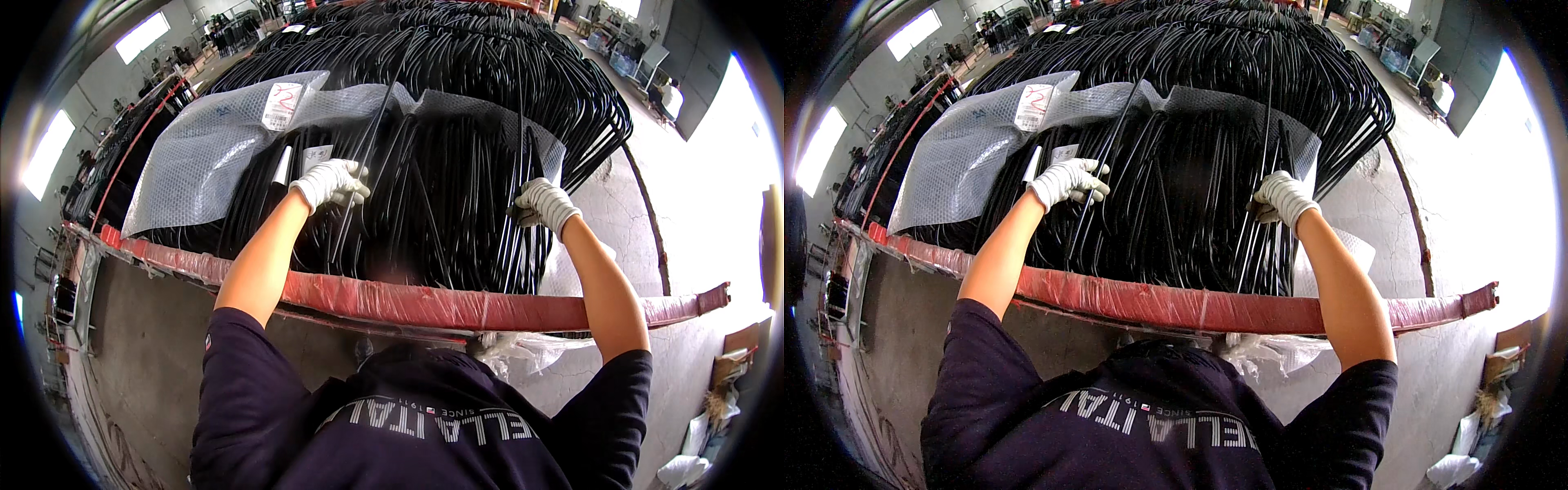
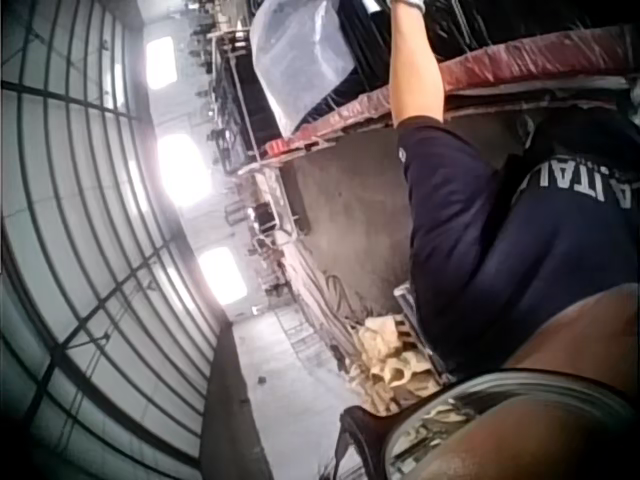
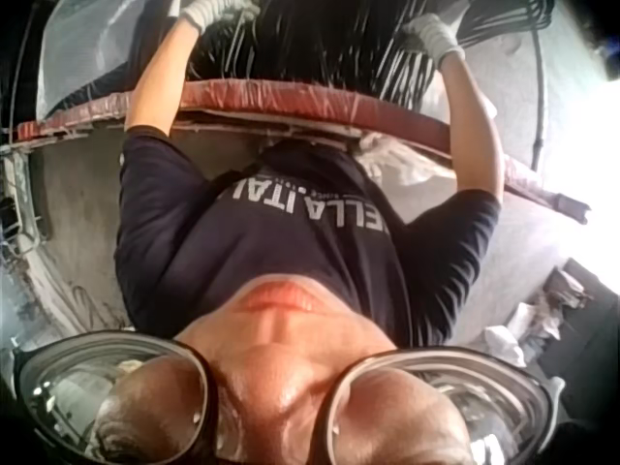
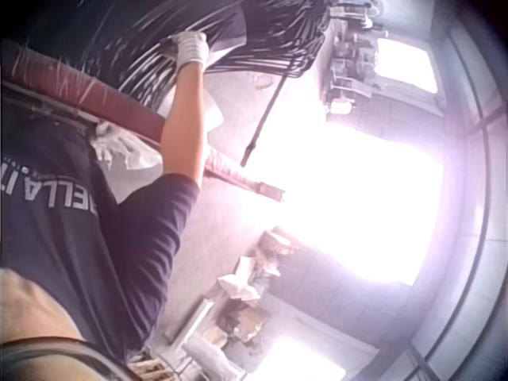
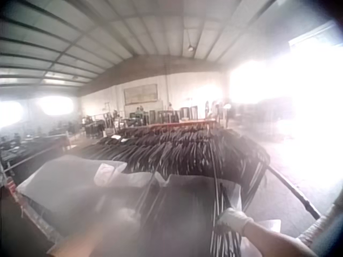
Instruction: The person organizes black U-shaped metal rods within a large industrial rack, using their gloved hands to separate individual pieces and adjust the plastic wrap between layers.
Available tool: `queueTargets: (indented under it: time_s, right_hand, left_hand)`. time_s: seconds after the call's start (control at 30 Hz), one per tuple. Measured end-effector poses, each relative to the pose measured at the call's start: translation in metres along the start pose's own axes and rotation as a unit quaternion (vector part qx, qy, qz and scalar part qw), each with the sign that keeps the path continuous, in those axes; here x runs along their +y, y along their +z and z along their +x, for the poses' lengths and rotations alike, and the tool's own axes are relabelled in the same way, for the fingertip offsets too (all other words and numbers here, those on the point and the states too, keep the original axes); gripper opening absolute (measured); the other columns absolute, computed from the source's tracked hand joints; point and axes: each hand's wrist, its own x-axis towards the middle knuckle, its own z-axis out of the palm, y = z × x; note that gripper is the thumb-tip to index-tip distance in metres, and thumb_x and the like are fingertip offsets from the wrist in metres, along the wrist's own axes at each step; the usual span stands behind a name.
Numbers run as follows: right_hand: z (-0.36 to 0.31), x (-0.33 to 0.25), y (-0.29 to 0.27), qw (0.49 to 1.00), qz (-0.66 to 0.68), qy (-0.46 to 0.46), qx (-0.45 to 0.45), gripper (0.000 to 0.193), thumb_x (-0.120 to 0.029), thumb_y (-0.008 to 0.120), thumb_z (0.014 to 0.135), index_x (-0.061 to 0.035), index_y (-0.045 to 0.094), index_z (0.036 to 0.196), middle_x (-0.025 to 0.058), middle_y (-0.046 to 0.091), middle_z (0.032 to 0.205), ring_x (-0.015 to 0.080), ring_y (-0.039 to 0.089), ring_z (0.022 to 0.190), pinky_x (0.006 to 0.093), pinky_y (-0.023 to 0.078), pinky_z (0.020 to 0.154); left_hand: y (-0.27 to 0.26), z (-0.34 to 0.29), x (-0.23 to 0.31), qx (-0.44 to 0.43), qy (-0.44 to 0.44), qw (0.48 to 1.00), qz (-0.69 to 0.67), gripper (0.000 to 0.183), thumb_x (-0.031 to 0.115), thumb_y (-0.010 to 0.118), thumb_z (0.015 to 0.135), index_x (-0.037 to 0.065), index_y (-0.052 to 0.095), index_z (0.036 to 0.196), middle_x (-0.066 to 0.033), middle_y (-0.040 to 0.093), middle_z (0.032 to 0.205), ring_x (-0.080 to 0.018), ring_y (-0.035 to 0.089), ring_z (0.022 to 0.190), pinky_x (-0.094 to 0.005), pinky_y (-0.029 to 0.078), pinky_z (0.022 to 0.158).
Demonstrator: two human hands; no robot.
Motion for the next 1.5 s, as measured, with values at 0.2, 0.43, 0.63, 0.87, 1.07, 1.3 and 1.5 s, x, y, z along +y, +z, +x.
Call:
queueTargets:
  time_s: [0.2,0.43,0.63,0.87,1.07,1.3,1.5]
  right_hand:
    - [-0.011,0.007,-0.003,0.995,0.010,-0.098,-0.031,0.002,0.001,0.060,0.074,0.0028,0.060,0.075,0.0163,0.063,0.068,0.0268,0.064,0.058,0.0383,0.054,0.047]
    - [0.010,0.013,-0.005,0.995,0.098,-0.030,-0.009,0.003,0.000,0.055,0.077,0.0015,0.056,0.079,0.0163,0.060,0.068,0.0290,0.063,0.057,0.0415,0.056,0.052]
    - [-0.038,-0.003,0.006,0.982,0.187,-0.036,-0.003,0.013,-0.012,0.051,0.085,-0.0013,0.058,0.084,0.0140,0.064,0.073,0.0242,0.064,0.064,0.0359,0.055,0.061]
    - [-0.048,-0.007,0.009,0.937,0.318,-0.137,-0.047,0.007,-0.003,0.057,0.081,-0.0016,0.059,0.088,0.0122,0.065,0.082,0.0227,0.065,0.071,0.0322,0.056,0.062]
    - [-0.045,-0.007,0.005,0.943,0.291,-0.148,-0.061,0.006,-0.003,0.057,0.080,-0.0025,0.059,0.086,0.0113,0.064,0.081,0.0221,0.064,0.071,0.0316,0.055,0.065]
    - [-0.056,-0.013,0.010,0.947,0.251,-0.202,-0.019,0.009,-0.002,0.060,0.077,-0.0012,0.058,0.086,0.0113,0.064,0.078,0.0218,0.064,0.066,0.0317,0.054,0.063]
    - [-0.068,-0.023,0.013,0.940,0.227,-0.254,-0.034,0.010,-0.006,0.060,0.080,-0.0031,0.057,0.089,0.0090,0.064,0.078,0.0176,0.063,0.065,0.0278,0.053,0.059]
  left_hand:
    - [0.002,-0.007,0.002,0.003,0.007,1.000,-0.010,0.045,0.007,0.063,0.074,0.005,0.046,0.116,-0.0144,0.063,0.093,-0.0196,0.064,0.077,-0.0292,0.051,0.066]
    - [0.004,-0.005,0.002,0.004,0.004,1.000,0.008,0.049,0.007,0.065,0.074,0.004,0.044,0.119,-0.0129,0.064,0.089,-0.0190,0.064,0.076,-0.0285,0.052,0.065]
    - [0.008,-0.008,0.007,0.002,0.008,1.000,0.012,0.045,0.009,0.063,0.075,0.005,0.046,0.117,-0.0115,0.064,0.091,-0.0192,0.064,0.076,-0.0286,0.051,0.065]
    - [0.008,0.006,-0.005,-0.011,-0.014,0.998,0.059,0.033,0.005,0.057,0.078,0.001,0.051,0.110,-0.0154,0.063,0.097,-0.0213,0.063,0.080,-0.0331,0.050,0.071]
    - [0.008,0.017,-0.014,-0.014,-0.034,0.997,0.066,0.030,0.004,0.056,0.077,0.002,0.053,0.107,-0.0120,0.062,0.096,-0.0214,0.062,0.081,-0.0357,0.050,0.071]
    - [0.009,0.029,-0.021,0.023,0.012,1.000,-0.005,0.021,0.006,0.059,0.080,0.004,0.054,0.100,-0.0074,0.062,0.086,-0.0166,0.062,0.071,-0.0290,0.052,0.060]
    - [0.007,0.032,-0.021,0.103,0.108,0.988,-0.043,0.010,0.012,0.059,0.083,0.009,0.056,0.092,-0.0026,0.062,0.079,-0.0106,0.059,0.063,-0.0252,0.049,0.056]
